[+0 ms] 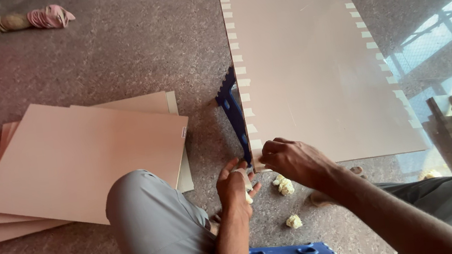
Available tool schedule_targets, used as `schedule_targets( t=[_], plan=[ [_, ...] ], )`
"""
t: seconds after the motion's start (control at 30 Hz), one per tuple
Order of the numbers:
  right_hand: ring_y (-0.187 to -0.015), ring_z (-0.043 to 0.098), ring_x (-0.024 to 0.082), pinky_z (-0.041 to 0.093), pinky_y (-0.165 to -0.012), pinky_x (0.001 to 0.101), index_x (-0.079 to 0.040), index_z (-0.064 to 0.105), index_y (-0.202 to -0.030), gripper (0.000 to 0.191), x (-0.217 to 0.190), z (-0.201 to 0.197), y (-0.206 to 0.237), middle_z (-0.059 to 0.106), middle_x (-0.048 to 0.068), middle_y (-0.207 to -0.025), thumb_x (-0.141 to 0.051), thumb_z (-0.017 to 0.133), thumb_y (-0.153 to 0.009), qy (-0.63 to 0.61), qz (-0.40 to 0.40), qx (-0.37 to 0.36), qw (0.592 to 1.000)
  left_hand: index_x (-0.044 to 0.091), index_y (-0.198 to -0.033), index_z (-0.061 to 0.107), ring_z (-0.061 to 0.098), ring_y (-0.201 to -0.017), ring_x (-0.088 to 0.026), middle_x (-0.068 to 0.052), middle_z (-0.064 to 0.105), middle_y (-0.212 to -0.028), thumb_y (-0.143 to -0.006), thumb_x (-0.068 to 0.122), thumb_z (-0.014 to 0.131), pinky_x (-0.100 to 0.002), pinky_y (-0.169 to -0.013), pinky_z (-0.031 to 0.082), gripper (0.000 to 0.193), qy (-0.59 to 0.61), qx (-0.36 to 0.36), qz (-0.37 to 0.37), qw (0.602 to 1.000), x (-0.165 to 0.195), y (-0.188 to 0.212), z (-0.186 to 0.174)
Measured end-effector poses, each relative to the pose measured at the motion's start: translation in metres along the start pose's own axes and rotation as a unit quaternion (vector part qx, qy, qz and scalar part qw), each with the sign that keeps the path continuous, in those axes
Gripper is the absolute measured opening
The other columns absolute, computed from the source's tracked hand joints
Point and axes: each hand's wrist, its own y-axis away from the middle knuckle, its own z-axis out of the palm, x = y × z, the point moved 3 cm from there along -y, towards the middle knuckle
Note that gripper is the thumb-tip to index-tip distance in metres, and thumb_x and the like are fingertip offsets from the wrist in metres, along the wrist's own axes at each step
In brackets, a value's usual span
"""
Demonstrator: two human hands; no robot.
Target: The person sits on the floor and applies small pieces of masking tape along the edges of a large rectangular tile. They tear off pieces of tape and press them onto the tile's perimeter, then flip the tile over to continue taping the other side.
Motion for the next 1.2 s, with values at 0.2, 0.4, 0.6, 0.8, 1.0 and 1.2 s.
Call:
schedule_targets(
  t=[0.2, 0.4, 0.6, 0.8, 1.0, 1.2],
  plan=[
    [-0.089, 0.069, 0.017, 0.065, -0.069, 0.0254, -0.006, 0.075, -0.100, 0.011, -0.006, 0.003, 0.002, 0.072, 0.009, -0.107, -0.005, 0.071, -0.090, 0.066, -0.027, -0.015, 0.997, 0.000, -0.126, 0.072, 0.070, -0.089, -0.021, -0.020, 0.074, -0.118, -0.089, -0.006, 0.042, -0.030, -0.075, 0.064, 0.048, -0.021, -0.056, -0.004, 0.998, 0.000, -0.001, 0.005],
    [-0.084, 0.067, 0.016, 0.065, -0.075, 0.0255, -0.004, 0.074, -0.104, 0.010, -0.005, 0.003, -0.011, 0.069, 0.007, -0.096, -0.003, 0.071, -0.094, 0.134, -0.063, -0.029, 0.989, 0.000, -0.125, 0.073, 0.069, -0.088, -0.016, -0.016, 0.073, -0.117, -0.096, 0.005, 0.051, -0.027, -0.074, 0.061, 0.037, 0.002, -0.064, -0.026, 0.998, -0.001, 0.005, 0.007],
    [-0.091, 0.068, 0.020, 0.065, -0.074, 0.0269, -0.005, 0.073, -0.110, 0.023, -0.001, -0.007, -0.007, 0.070, 0.010, -0.107, -0.003, 0.071, -0.087, 0.077, -0.083, 0.013, 0.994, 0.001, -0.123, 0.072, 0.073, -0.090, -0.018, -0.017, 0.074, -0.117, -0.095, 0.005, 0.049, -0.028, -0.075, 0.064, 0.036, -0.026, -0.064, 0.008, 0.998, 0.000, 0.010, 0.009],
    [-0.093, 0.066, 0.017, 0.065, -0.073, 0.0233, -0.001, 0.070, -0.102, 0.009, -0.004, -0.008, 0.008, 0.066, 0.009, -0.106, -0.003, 0.071, -0.093, 0.109, -0.107, -0.040, 0.987, 0.000, -0.114, 0.067, 0.068, -0.079, -0.018, -0.015, 0.070, -0.101, -0.091, 0.003, 0.047, -0.031, -0.065, 0.061, 0.030, 0.006, 0.005, 0.024, 1.000, -0.005, 0.003, 0.003],
    [-0.085, 0.064, 0.015, 0.063, -0.070, 0.0236, -0.002, 0.070, -0.101, 0.019, -0.013, -0.008, 0.000, 0.065, 0.006, -0.097, -0.006, 0.073, -0.083, 0.190, -0.150, 0.002, 0.970, 0.003, -0.109, 0.069, 0.053, -0.066, -0.015, -0.013, 0.058, -0.087, -0.095, 0.011, 0.047, -0.028, -0.053, 0.049, 0.027, -0.133, 0.008, 0.081, 0.988, -0.007, 0.010, -0.003],
    [-0.073, 0.059, 0.010, 0.061, -0.065, 0.0230, -0.002, 0.066, -0.097, 0.007, -0.005, -0.003, -0.013, 0.063, 0.004, -0.082, -0.004, 0.071, -0.092, 0.292, -0.190, -0.043, 0.937, 0.006, -0.119, 0.064, 0.066, -0.078, -0.011, -0.009, 0.068, -0.110, -0.090, 0.006, 0.061, -0.026, -0.064, 0.058, 0.030, -0.194, -0.003, 0.154, 0.969, -0.008, 0.019, -0.003]
  ],
)
